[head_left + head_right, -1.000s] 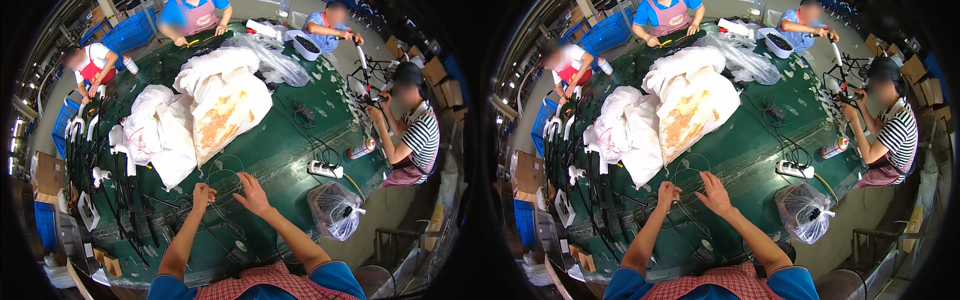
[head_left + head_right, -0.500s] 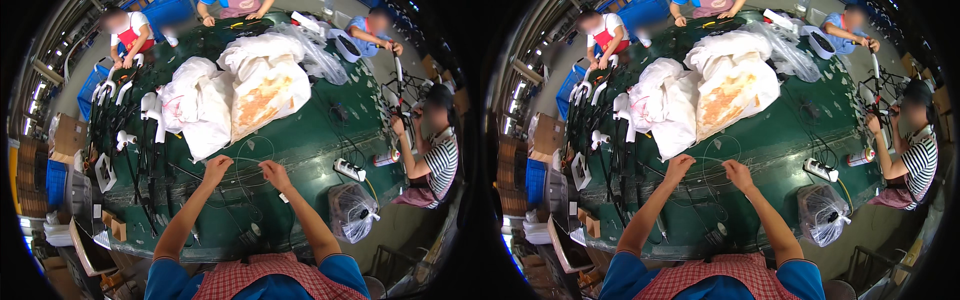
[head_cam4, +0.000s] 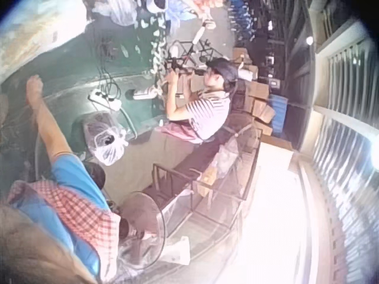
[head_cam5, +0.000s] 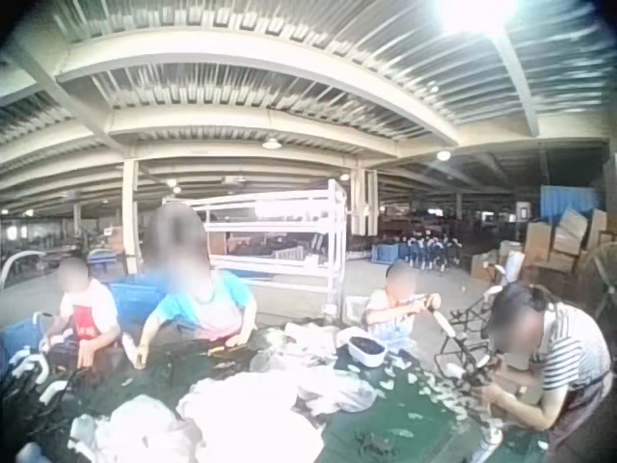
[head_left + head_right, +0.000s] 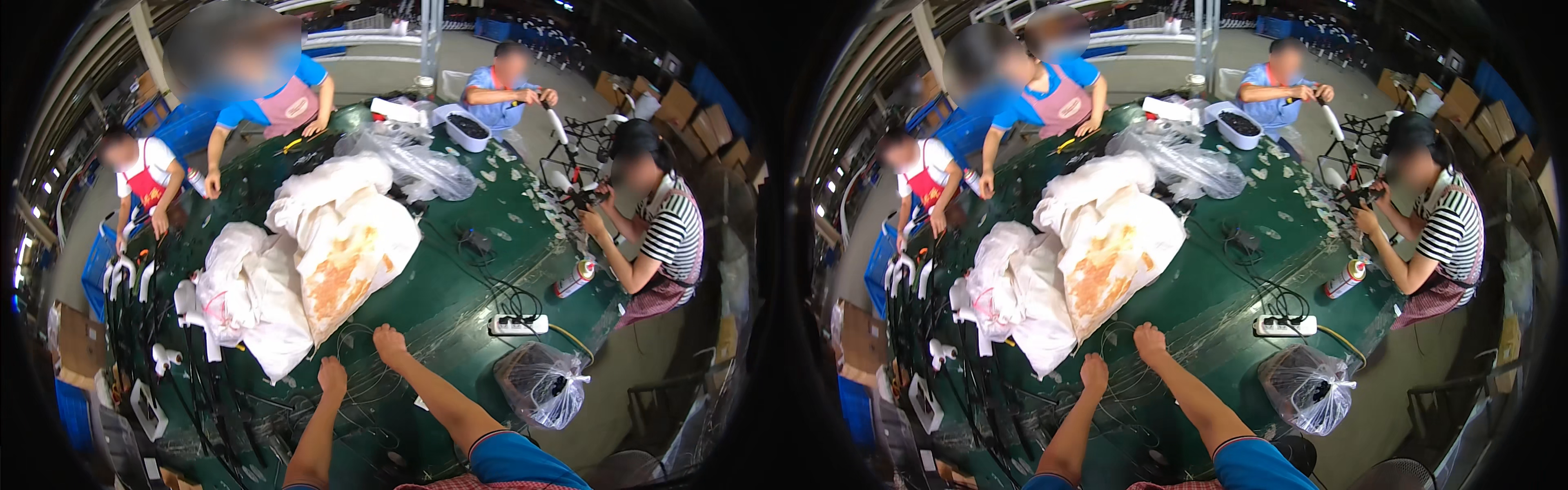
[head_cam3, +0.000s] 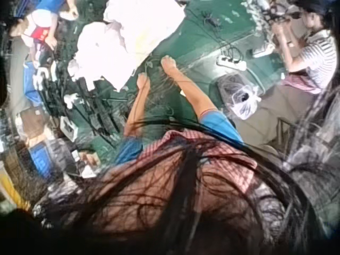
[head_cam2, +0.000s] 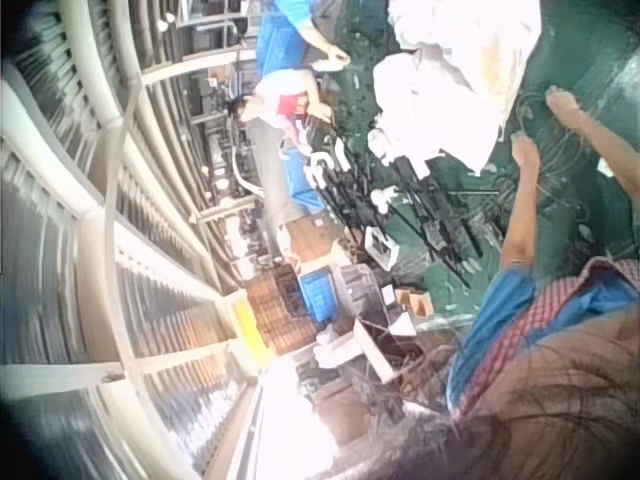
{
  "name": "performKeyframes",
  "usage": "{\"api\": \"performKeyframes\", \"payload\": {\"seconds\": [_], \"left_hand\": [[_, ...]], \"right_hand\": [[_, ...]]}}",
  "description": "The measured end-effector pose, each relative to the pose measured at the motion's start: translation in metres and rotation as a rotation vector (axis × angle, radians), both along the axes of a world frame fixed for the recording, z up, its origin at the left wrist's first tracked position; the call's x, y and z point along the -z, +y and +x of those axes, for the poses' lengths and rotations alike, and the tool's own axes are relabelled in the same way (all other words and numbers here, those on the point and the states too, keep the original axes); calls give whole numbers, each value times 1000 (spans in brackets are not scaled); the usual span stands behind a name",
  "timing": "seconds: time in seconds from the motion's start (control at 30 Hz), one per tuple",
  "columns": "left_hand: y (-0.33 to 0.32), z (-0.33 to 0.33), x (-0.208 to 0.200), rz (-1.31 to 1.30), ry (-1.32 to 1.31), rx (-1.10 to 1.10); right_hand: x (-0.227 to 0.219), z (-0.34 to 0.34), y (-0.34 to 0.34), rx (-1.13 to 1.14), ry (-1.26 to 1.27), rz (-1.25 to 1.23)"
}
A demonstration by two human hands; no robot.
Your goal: The person assembles small components onto black rods using a green handheld tool and their hands. They repeatedly pick up parts, attach them to the rods, and place the rods on a green worktable. The person also handles a white plastic bag and moves items around the table.
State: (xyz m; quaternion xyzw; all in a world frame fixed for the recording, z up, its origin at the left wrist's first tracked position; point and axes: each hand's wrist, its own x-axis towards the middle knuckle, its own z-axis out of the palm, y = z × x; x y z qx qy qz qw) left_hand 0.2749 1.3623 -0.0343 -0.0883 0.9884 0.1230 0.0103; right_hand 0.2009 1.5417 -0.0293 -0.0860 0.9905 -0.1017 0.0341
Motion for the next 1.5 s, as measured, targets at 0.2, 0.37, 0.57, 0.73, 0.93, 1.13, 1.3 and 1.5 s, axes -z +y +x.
{"api": "performKeyframes", "payload": {"seconds": [0.2, 0.37, 0.57, 0.73, 0.93, 1.13, 1.3, 1.5], "left_hand": [[-7, 9, -6, -22, 5, 60], [-9, 3, 1, -175, -51, 66], [-7, -15, -9, 158, -188, -22], [-2, -19, -91, 1679, -123, -657], [45, -15, -199, 1431, 35, -509], [11, 31, -174, 1333, 181, -242], [-15, 71, -224, 2151, 370, -567], [-85, 118, -290, 2273, 414, -534]], "right_hand": [[-11, -18, 3, -36, -138, 252], [-30, -25, -8, -34, -298, 260], [-20, -18, 30, 115, -141, -51], [-77, -4, 75, 332, -449, -1460], [-163, 39, 10, 76, -567, -1452], [-172, 105, -37, -293, -121, -1008], [-177, 148, -65, -343, -285, -987], [-202, 186, -101, -769, -284, -705]]}}
